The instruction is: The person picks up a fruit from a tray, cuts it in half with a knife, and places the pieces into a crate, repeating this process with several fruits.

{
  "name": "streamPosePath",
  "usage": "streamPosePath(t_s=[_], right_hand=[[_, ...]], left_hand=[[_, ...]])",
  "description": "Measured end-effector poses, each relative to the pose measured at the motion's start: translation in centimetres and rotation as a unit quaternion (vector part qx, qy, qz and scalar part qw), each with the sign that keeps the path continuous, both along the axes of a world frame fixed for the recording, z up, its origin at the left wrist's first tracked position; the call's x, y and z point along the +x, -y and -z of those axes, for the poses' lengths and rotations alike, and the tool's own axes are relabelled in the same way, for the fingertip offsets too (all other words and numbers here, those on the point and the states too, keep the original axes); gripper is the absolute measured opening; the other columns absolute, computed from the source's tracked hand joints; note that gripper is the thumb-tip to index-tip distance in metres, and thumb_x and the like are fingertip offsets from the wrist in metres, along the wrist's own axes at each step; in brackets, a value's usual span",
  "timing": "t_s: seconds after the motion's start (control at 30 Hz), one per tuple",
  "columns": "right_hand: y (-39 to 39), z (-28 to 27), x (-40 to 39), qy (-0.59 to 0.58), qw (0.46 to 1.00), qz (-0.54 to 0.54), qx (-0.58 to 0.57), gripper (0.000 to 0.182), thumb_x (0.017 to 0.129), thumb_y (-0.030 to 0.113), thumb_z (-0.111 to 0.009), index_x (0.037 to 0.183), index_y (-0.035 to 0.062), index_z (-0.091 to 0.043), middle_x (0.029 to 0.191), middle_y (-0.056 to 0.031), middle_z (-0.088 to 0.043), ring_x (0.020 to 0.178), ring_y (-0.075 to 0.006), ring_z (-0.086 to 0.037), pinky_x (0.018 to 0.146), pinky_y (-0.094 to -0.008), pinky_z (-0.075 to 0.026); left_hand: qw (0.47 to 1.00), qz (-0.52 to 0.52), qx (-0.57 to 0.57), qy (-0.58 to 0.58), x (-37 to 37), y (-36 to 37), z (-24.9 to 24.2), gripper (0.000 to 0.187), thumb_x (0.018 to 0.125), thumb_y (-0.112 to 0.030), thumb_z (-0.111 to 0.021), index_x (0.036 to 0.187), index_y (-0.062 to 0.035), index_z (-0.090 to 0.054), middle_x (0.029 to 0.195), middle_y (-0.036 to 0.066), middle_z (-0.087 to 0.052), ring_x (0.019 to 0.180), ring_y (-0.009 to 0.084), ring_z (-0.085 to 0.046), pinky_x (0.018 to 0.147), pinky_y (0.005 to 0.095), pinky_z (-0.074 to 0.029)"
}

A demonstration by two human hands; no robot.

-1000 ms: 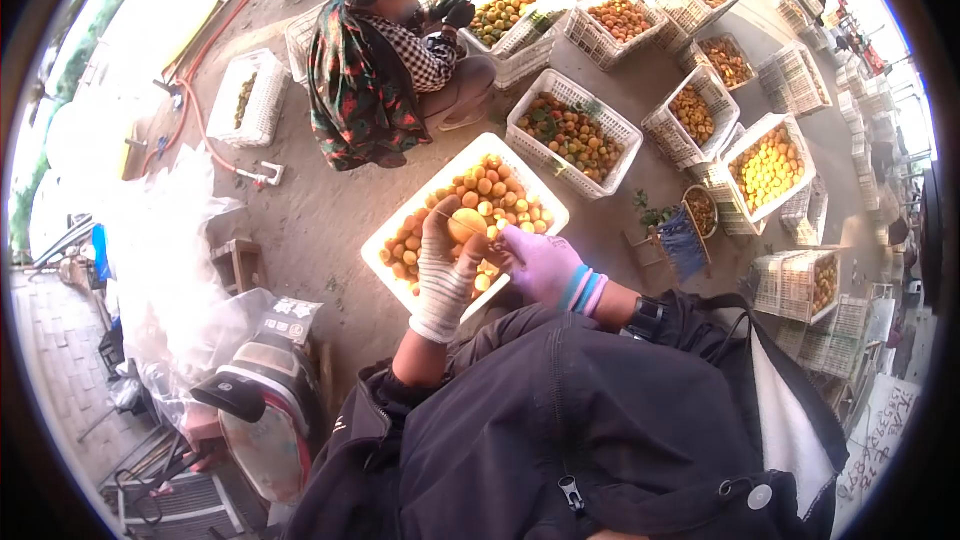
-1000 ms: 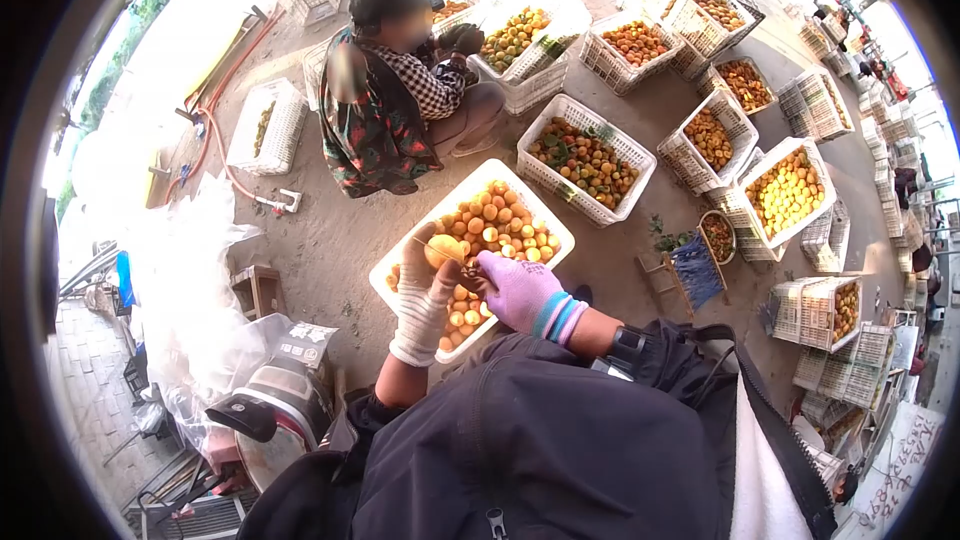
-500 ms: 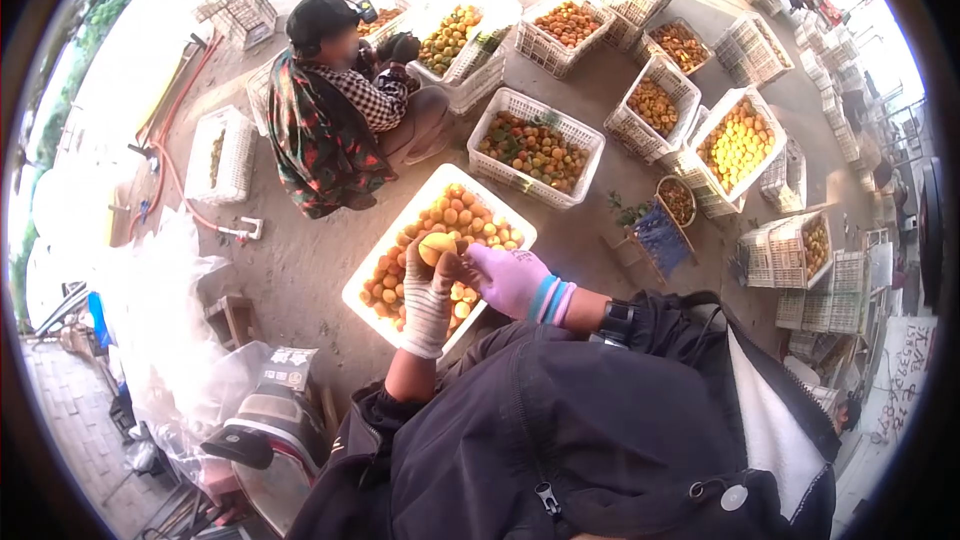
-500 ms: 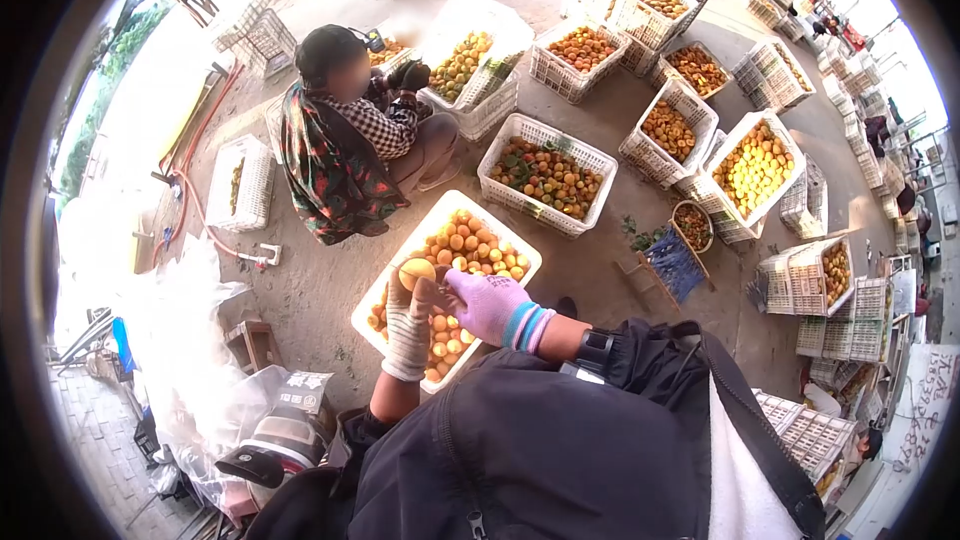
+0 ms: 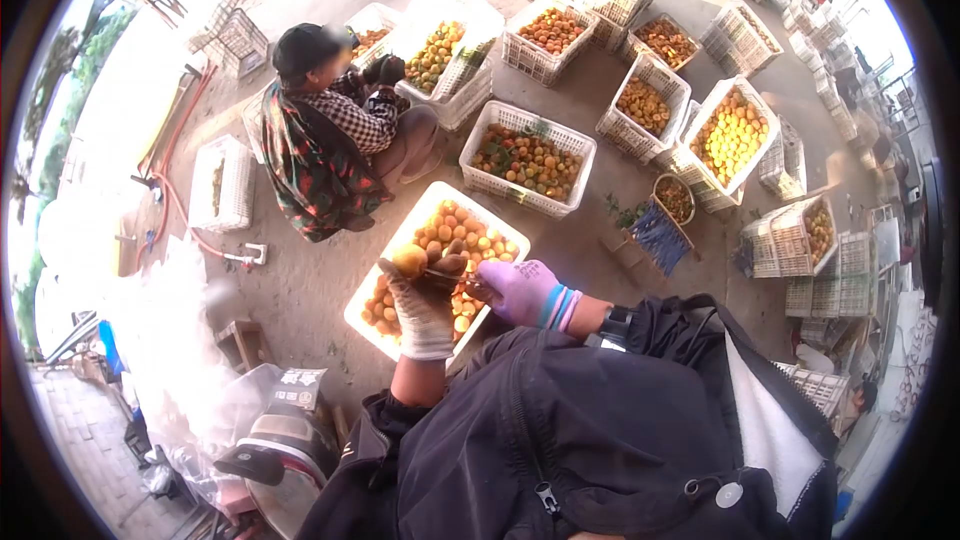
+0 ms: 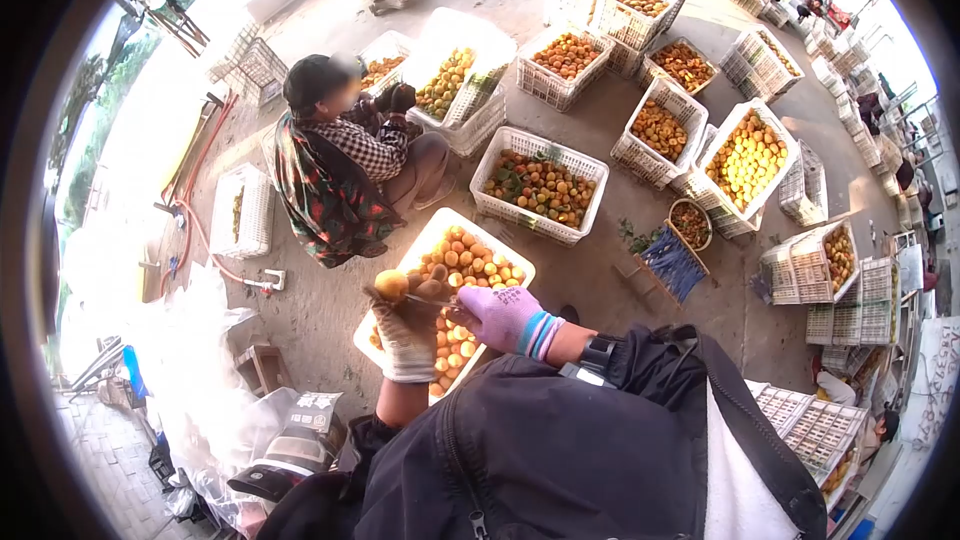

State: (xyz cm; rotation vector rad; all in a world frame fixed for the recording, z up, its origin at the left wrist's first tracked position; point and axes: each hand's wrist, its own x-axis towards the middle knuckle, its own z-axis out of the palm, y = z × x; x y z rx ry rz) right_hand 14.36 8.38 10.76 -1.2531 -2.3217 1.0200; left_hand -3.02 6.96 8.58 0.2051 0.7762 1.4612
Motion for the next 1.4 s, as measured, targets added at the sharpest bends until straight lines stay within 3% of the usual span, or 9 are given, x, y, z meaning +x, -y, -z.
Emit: streamPosePath(t_s=[0.1, 0.17, 0.23, 0.33, 0.37, 0.5, 0.57, 0.9, 1.4], right_hand=[[0.2, 3.1, 2.0, -0.028, 1.000, 0.001, -0.004, 0.023, 0.087, 0.026, -0.058, 0.100, 0.0074, -0.053, 0.086, -0.0177, -0.064, 0.081, -0.0383, -0.063, 0.069, -0.0472, -0.049], [-0.2, 1.9, 2.9, -0.022, 0.999, 0.022, -0.036, 0.023, 0.085, 0.022, -0.059, 0.103, 0.0094, -0.055, 0.083, -0.0171, -0.065, 0.080, -0.0378, -0.064, 0.069, -0.0461, -0.050], [-0.6, 0.8, 2.8, -0.085, 0.992, 0.091, -0.012, 0.020, 0.085, 0.023, -0.063, 0.100, 0.0091, -0.059, 0.085, -0.0150, -0.066, 0.082, -0.0355, -0.065, 0.071, -0.0407, -0.052], [-3.1, 2.0, 1.4, -0.179, 0.979, 0.096, -0.002, 0.029, 0.086, 0.015, -0.065, 0.112, 0.0032, -0.058, 0.099, -0.0121, -0.064, 0.092, -0.0236, -0.063, 0.080, -0.0321, -0.050], [-3.7, 3.6, 0.1, -0.359, 0.919, 0.079, -0.144, 0.034, 0.090, 0.020, -0.066, 0.119, 0.0060, -0.055, 0.108, -0.0076, -0.061, 0.097, -0.0189, -0.061, 0.086, -0.0319, -0.050], [-3.7, 0.2, -2.0, -0.388, 0.901, 0.098, -0.166, 0.045, 0.089, 0.025, -0.068, 0.127, 0.0066, -0.051, 0.110, -0.0063, -0.060, 0.100, -0.0169, -0.058, 0.089, -0.0299, -0.047], [-3.3, -2.0, -0.8, -0.281, 0.939, 0.090, -0.179, 0.042, 0.090, 0.027, -0.066, 0.123, 0.0062, -0.051, 0.111, -0.0117, -0.059, 0.105, -0.0217, -0.058, 0.090, -0.0352, -0.046], [-2.2, -2.0, -0.9, -0.264, 0.948, -0.038, 0.172, 0.024, 0.081, 0.007, -0.063, 0.103, 0.0062, -0.054, 0.097, -0.0134, -0.054, 0.085, -0.0323, -0.060, 0.071, -0.0382, -0.049], [-1.0, 0.5, -4.5, -0.232, 0.963, -0.093, -0.105, 0.052, 0.082, 0.006, -0.064, 0.132, 0.0088, -0.049, 0.117, -0.0120, -0.057, 0.110, -0.0285, -0.055, 0.092, -0.0383, -0.045]], left_hand=[[0.990, 0.033, 0.044, 0.130, -2.8, -0.8, 4.9, 0.070, 0.085, -0.067, -0.050, 0.100, 0.0008, -0.062, 0.096, 0.018, -0.067, 0.096, 0.0331, -0.063, 0.089, 0.0443, -0.049], [1.000, -0.019, 0.009, -0.021, -0.4, -0.6, 0.3, 0.061, 0.088, -0.061, -0.051, 0.102, -0.0024, -0.062, 0.094, 0.014, -0.066, 0.089, 0.0281, -0.063, 0.085, 0.0406, -0.050], [0.999, 0.006, 0.030, 0.014, -1.8, -0.8, 3.7, 0.057, 0.092, -0.057, -0.051, 0.111, -0.0039, -0.060, 0.100, 0.011, -0.066, 0.094, 0.0247, -0.063, 0.081, 0.0357, -0.050], [0.977, 0.011, 0.006, -0.214, 0.8, -0.1, 0.7, 0.056, 0.096, -0.050, -0.049, 0.127, -0.0039, -0.053, 0.108, 0.008, -0.062, 0.099, 0.0187, -0.059, 0.084, 0.0288, -0.046], [0.939, 0.027, 0.042, -0.340, 1.5, 0.1, -0.5, 0.056, 0.097, -0.048, -0.049, 0.131, -0.0039, -0.050, 0.111, 0.007, -0.060, 0.100, 0.0171, -0.057, 0.086, 0.0280, -0.045], [0.880, 0.016, 0.153, -0.449, 3.0, -0.8, -0.7, 0.057, 0.099, -0.046, -0.042, 0.137, -0.0031, -0.042, 0.128, 0.012, -0.050, 0.118, 0.0237, -0.048, 0.100, 0.0361, -0.039], [0.897, -0.048, 0.163, -0.407, 3.7, -1.4, 1.2, 0.058, 0.098, -0.049, -0.043, 0.135, -0.0046, -0.045, 0.129, 0.013, -0.051, 0.120, 0.0246, -0.048, 0.102, 0.0386, -0.039], [0.979, 0.055, 0.051, -0.188, 3.6, -0.6, 0.2, 0.057, 0.097, -0.050, -0.045, 0.133, -0.0058, -0.046, 0.128, 0.012, -0.052, 0.121, 0.0247, -0.049, 0.104, 0.0400, -0.037], [0.996, 0.094, -0.001, -0.007, -2.1, 3.3, 0.7, 0.056, 0.095, -0.051, -0.047, 0.131, -0.0078, -0.048, 0.127, 0.012, -0.054, 0.121, 0.0247, -0.050, 0.106, 0.0421, -0.036]])
